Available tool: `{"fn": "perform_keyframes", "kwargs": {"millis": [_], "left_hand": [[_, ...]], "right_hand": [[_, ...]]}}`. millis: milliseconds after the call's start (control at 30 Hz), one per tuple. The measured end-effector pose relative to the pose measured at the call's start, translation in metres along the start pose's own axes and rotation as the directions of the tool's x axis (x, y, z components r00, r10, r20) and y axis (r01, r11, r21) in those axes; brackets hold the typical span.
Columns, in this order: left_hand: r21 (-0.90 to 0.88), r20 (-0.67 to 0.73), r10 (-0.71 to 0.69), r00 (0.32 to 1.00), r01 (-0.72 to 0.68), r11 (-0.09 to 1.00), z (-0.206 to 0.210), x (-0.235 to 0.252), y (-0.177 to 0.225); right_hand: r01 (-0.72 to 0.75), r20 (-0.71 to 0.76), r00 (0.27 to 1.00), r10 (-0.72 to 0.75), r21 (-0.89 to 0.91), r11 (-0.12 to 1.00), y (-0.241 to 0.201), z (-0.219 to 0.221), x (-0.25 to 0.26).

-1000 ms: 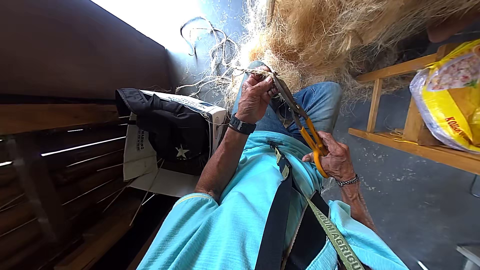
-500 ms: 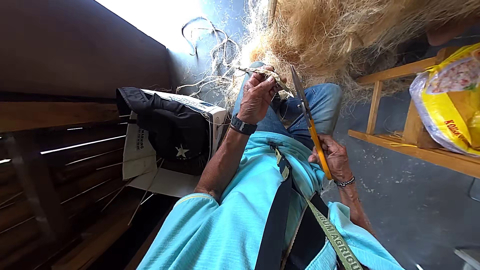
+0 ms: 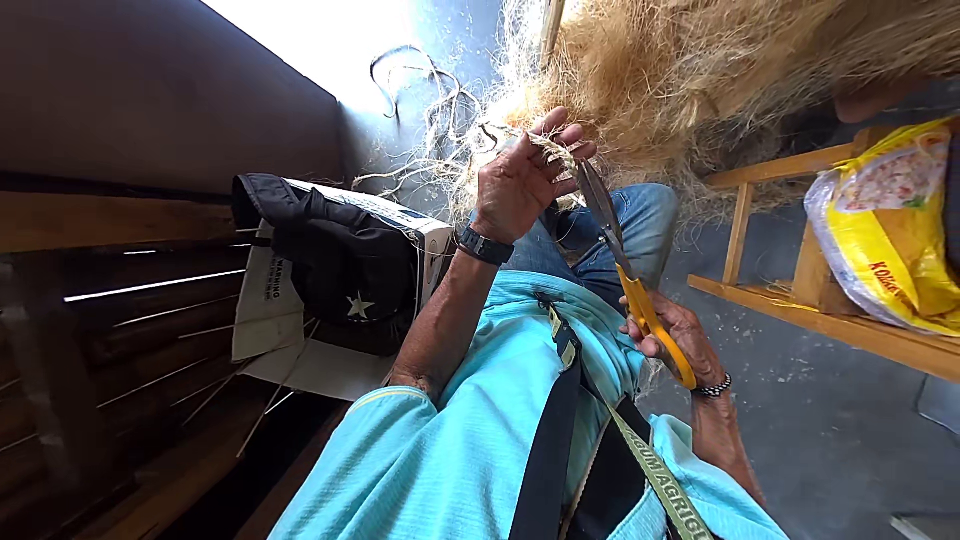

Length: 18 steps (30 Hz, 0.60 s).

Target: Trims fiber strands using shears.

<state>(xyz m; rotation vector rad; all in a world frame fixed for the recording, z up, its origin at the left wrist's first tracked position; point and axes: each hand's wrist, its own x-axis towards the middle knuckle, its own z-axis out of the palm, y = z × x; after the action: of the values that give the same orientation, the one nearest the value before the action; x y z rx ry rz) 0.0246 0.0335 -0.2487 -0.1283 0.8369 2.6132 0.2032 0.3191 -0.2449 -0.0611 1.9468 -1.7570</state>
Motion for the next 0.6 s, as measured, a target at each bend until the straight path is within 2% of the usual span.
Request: {"fn": "perform_keyframes", "kwargs": {"millis": [133,300,600], "left_hand": [[0.02,0.013,0.012,1.0,-0.012,1.0,-0.005,-0.002,-0.004],[0.076,0.042,-0.007,0.999,0.004,0.997,-0.006,-0.004,-0.003],[0.206,-0.021,-0.013,1.0,0.017,0.978,-0.006,-0.005,-0.003]], "right_hand": [[-0.017,-0.116,0.993,-0.01,-0.226,0.974,-0.009,0.0,0.001],[-0.027,-0.188,0.978,-0.089,-0.538,0.843,-0.017,-0.008,0.003],[-0.052,-0.215,0.969,-0.121,-0.658,0.751,-0.019,-0.015,0.004]]}}
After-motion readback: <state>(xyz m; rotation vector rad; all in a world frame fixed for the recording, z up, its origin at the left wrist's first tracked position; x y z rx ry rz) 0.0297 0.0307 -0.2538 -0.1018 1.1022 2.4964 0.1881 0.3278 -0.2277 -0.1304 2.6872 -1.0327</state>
